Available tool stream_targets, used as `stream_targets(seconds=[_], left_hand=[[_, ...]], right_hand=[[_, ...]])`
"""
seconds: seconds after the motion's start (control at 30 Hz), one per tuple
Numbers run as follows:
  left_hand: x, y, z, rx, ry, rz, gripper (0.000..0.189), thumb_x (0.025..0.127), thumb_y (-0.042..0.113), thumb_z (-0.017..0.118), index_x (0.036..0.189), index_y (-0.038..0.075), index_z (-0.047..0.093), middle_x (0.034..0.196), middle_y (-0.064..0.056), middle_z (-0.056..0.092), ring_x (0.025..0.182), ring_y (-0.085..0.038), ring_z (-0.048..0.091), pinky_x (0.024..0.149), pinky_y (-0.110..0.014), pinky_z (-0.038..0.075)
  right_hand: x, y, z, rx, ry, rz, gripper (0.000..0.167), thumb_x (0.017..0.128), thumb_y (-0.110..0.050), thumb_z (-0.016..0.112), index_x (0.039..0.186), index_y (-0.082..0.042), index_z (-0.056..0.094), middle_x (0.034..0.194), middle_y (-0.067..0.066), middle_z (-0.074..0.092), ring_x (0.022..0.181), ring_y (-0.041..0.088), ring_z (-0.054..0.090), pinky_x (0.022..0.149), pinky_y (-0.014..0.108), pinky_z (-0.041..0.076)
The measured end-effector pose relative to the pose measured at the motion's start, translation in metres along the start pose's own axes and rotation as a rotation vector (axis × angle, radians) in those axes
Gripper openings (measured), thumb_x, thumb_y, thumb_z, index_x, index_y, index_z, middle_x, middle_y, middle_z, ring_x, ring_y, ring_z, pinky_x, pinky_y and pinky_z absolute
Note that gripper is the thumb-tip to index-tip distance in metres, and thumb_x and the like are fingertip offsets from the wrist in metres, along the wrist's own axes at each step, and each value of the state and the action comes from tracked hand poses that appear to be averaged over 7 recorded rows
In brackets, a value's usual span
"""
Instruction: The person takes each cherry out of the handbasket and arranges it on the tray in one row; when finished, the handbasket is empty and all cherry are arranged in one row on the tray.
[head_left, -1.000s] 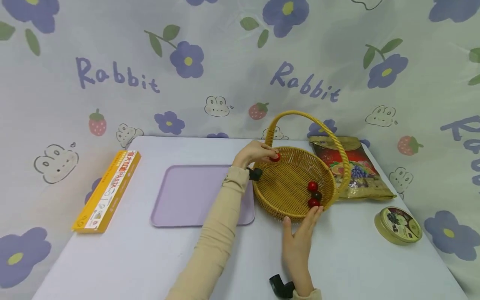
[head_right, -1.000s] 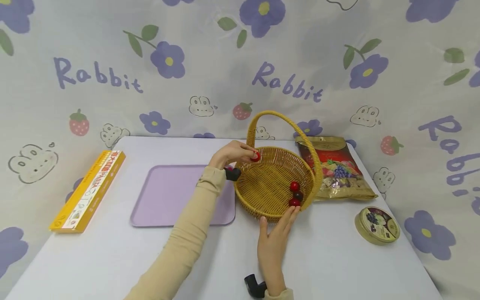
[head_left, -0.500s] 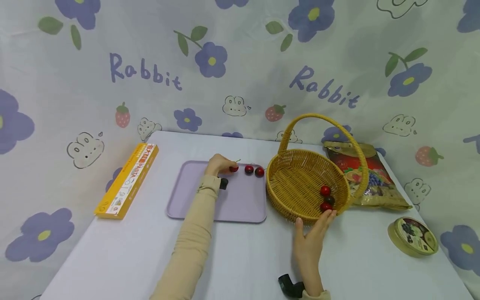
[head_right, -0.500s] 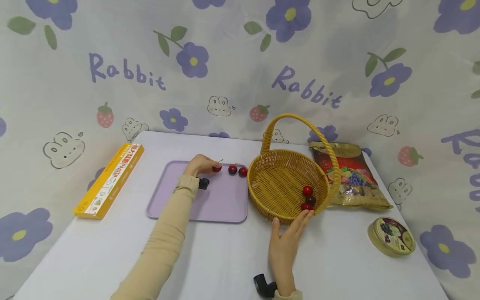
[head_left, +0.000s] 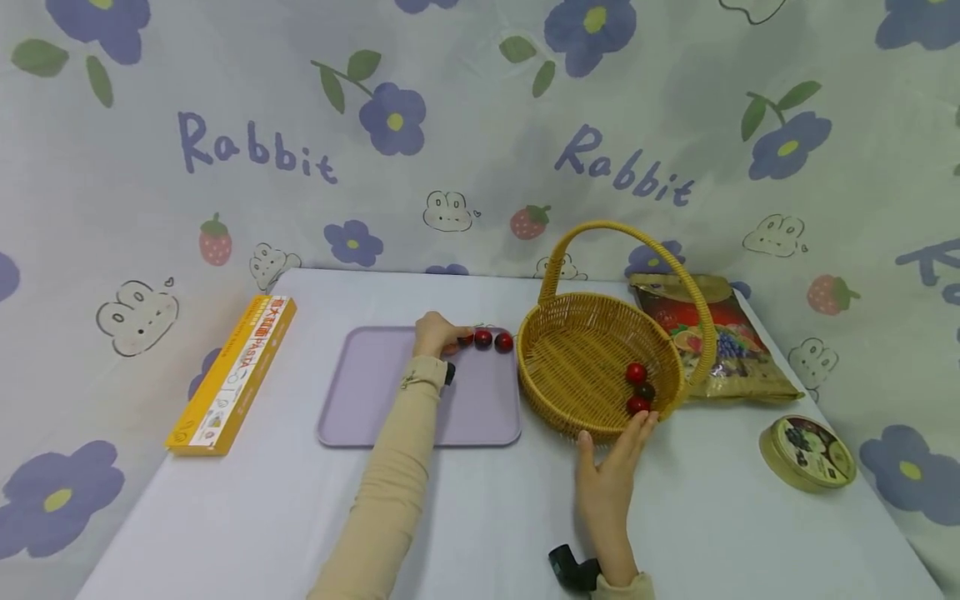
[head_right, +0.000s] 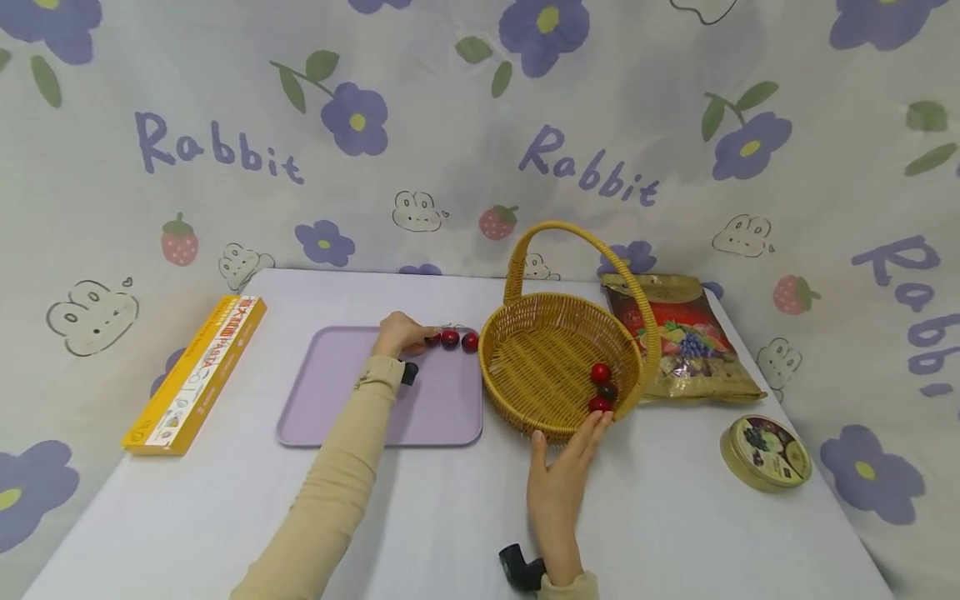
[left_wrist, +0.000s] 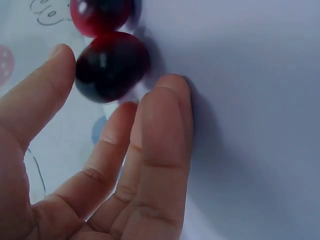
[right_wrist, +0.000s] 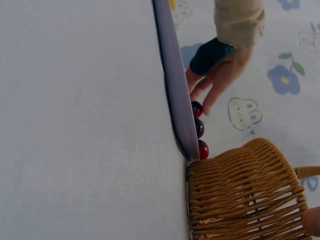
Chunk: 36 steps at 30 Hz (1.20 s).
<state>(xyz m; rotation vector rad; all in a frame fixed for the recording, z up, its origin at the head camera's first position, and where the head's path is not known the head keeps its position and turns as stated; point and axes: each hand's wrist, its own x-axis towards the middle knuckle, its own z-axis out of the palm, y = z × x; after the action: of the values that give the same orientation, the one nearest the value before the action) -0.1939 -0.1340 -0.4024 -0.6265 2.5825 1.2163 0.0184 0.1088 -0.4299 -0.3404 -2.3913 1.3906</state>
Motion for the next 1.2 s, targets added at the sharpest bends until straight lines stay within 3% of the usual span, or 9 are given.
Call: stream_targets(seconds=[0.1,0.23,0.37,0.5,0.67,0.77,0.87,1.07,1.2], left_hand=[[-0.002,0.007,0.002,-0.008,0.005,0.030,0.042,0.079,0.031,0.082,0.092,-0.007,0.072,0.087,-0.023,0.074,0.059,-0.023,0.071,0.049,-0.023,0.053],[-0.010,0.021,0.001,-0.022,0.087,0.145,0.033,0.083,0.025,0.077,0.099,-0.004,0.074,0.092,-0.022,0.074,0.073,-0.027,0.073,0.071,-0.033,0.059],[-0.020,0.048,-0.002,-0.184,0.102,0.269,0.027,0.087,0.019,0.072,0.106,0.000,0.072,0.094,-0.020,0.074,0.079,-0.029,0.072,0.075,-0.035,0.060],[-0.036,0.086,0.007,-0.274,-0.099,0.382,0.028,0.092,0.021,0.066,0.113,0.003,0.070,0.102,-0.018,0.073,0.086,-0.030,0.072,0.072,-0.029,0.060],[-0.057,0.125,0.048,-0.097,-0.445,0.484,0.038,0.097,0.030,0.059,0.123,0.003,0.064,0.113,-0.017,0.069,0.097,-0.030,0.070,0.080,-0.032,0.060],[-0.066,0.138,0.083,-0.033,-0.584,0.474,0.042,0.097,0.032,0.060,0.126,0.001,0.063,0.117,-0.018,0.068,0.101,-0.032,0.069,0.086,-0.037,0.059],[-0.071,0.146,0.117,-0.027,-0.645,0.412,0.040,0.096,0.027,0.061,0.124,-0.002,0.063,0.115,-0.021,0.069,0.100,-0.034,0.069,0.086,-0.038,0.059],[-0.075,0.154,0.162,-0.001,-0.598,0.250,0.031,0.093,0.016,0.064,0.115,-0.006,0.064,0.102,-0.021,0.072,0.091,-0.032,0.072,0.076,-0.035,0.061],[-0.077,0.159,0.180,0.027,-0.603,0.229,0.028,0.090,0.013,0.069,0.109,-0.008,0.066,0.100,-0.021,0.073,0.091,-0.032,0.072,0.075,-0.034,0.061]], right_hand=[[0.003,0.001,-0.005,-0.009,0.003,0.013,0.087,0.099,-0.026,0.057,0.154,-0.001,-0.006,0.161,0.016,-0.018,0.150,0.037,-0.009,0.117,0.064,0.012],[0.006,0.002,-0.011,-0.022,0.007,0.023,0.088,0.099,-0.025,0.057,0.154,-0.001,-0.007,0.161,0.015,-0.019,0.149,0.038,-0.010,0.116,0.066,0.013],[0.007,0.003,-0.014,-0.030,0.008,0.024,0.088,0.098,-0.023,0.058,0.154,-0.002,-0.006,0.162,0.014,-0.019,0.149,0.039,-0.008,0.114,0.068,0.016],[0.007,0.006,-0.014,-0.039,0.002,0.047,0.088,0.098,-0.025,0.057,0.155,-0.005,-0.007,0.162,0.010,-0.019,0.150,0.039,-0.007,0.112,0.068,0.020],[0.005,0.006,-0.011,-0.046,0.003,0.062,0.088,0.098,-0.025,0.058,0.155,-0.005,-0.007,0.162,0.011,-0.018,0.150,0.039,-0.005,0.111,0.069,0.022],[0.004,0.005,-0.006,-0.057,0.009,0.064,0.089,0.097,-0.025,0.059,0.156,-0.006,-0.005,0.163,0.011,-0.015,0.150,0.040,-0.001,0.111,0.068,0.023],[0.001,0.002,0.000,-0.069,0.010,0.068,0.088,0.097,-0.025,0.060,0.156,-0.005,-0.003,0.163,0.012,-0.013,0.149,0.041,0.003,0.112,0.066,0.025],[-0.002,-0.003,0.009,-0.057,0.015,0.069,0.089,0.096,-0.029,0.060,0.156,-0.006,-0.001,0.164,0.012,-0.010,0.150,0.039,0.004,0.115,0.063,0.023],[0.000,-0.004,0.007,-0.047,0.033,0.066,0.088,0.097,-0.026,0.060,0.156,-0.010,-0.003,0.164,0.011,-0.010,0.150,0.039,0.005,0.115,0.062,0.025]])
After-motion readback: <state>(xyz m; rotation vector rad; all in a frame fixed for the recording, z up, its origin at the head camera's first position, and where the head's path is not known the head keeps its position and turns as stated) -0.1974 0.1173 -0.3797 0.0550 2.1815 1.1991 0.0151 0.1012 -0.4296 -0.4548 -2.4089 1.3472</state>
